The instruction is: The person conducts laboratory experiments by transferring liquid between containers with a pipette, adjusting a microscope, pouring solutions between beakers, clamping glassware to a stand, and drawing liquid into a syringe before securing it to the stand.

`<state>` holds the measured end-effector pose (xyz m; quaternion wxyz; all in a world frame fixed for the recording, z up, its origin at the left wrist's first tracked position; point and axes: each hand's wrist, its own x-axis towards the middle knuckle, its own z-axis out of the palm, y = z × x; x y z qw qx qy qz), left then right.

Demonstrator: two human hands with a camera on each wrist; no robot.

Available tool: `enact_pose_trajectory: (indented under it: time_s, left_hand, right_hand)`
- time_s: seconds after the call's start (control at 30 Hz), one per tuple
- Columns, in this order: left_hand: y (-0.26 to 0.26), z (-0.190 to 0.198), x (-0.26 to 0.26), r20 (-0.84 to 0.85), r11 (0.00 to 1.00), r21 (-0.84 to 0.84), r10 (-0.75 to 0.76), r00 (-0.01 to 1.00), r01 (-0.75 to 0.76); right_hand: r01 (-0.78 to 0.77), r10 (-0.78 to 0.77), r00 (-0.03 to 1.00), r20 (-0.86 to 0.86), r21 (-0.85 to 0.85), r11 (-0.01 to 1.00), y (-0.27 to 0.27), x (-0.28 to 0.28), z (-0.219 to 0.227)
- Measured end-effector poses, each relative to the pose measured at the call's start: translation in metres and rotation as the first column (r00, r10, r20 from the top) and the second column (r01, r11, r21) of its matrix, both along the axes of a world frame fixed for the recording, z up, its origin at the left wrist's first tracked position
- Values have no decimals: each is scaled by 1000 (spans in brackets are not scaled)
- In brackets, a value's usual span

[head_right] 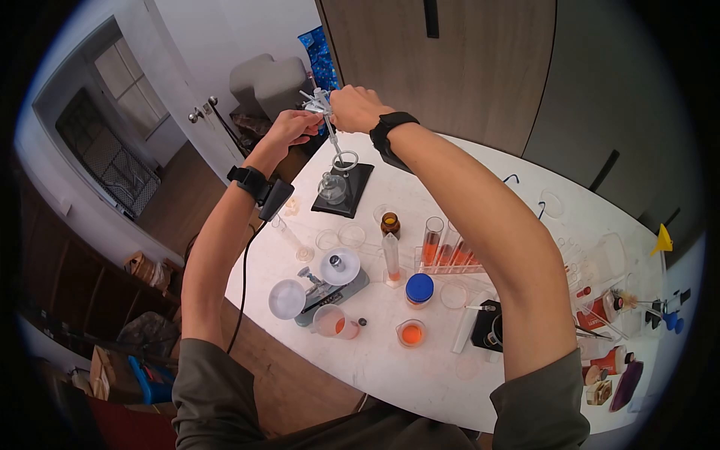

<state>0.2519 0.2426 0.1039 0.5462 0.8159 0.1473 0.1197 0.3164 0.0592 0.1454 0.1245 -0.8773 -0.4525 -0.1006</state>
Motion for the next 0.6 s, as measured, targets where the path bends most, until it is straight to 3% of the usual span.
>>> enact_pose_trajectory:
  time_s: [0.3, 0.37, 0.4, 0.47, 0.5, 0.57, 0.6]
  left_hand:
    - [4, 9, 1, -86, 991, 132, -21, 996, 32]
    - [8, 9, 7, -120, 949, 314, 24, 992, 15]
    - [9, 7, 9, -120, 949, 314, 24, 993, 15]
    - [6, 7, 9, -56, 815, 573, 145, 988, -87]
    - [5, 6, 8, -56, 815, 574, 144, 988, -86]
    - [0, 6, 0, 225, 669, 703, 113, 968, -242]
    - [-1, 8, -3, 225, 668, 704, 113, 968, -242]
  right_hand:
    - [2, -2, 1000, -12, 8, 1000, 0, 4, -2]
    - [-36, 32, 997, -65, -59, 998, -2, 9, 1]
    - [-36, 33, 997, -64, -58, 998, -2, 10, 0]
    - [-33, 33, 999, -14, -6, 999, -5, 10, -1]
    - [-32, 32, 999, -14, -6, 999, -5, 11, -1]
    - [-39, 38, 999, -34, -17, 999, -5, 12, 0]
    - [-40, 39, 999, -34, -16, 999, -5, 13, 1]
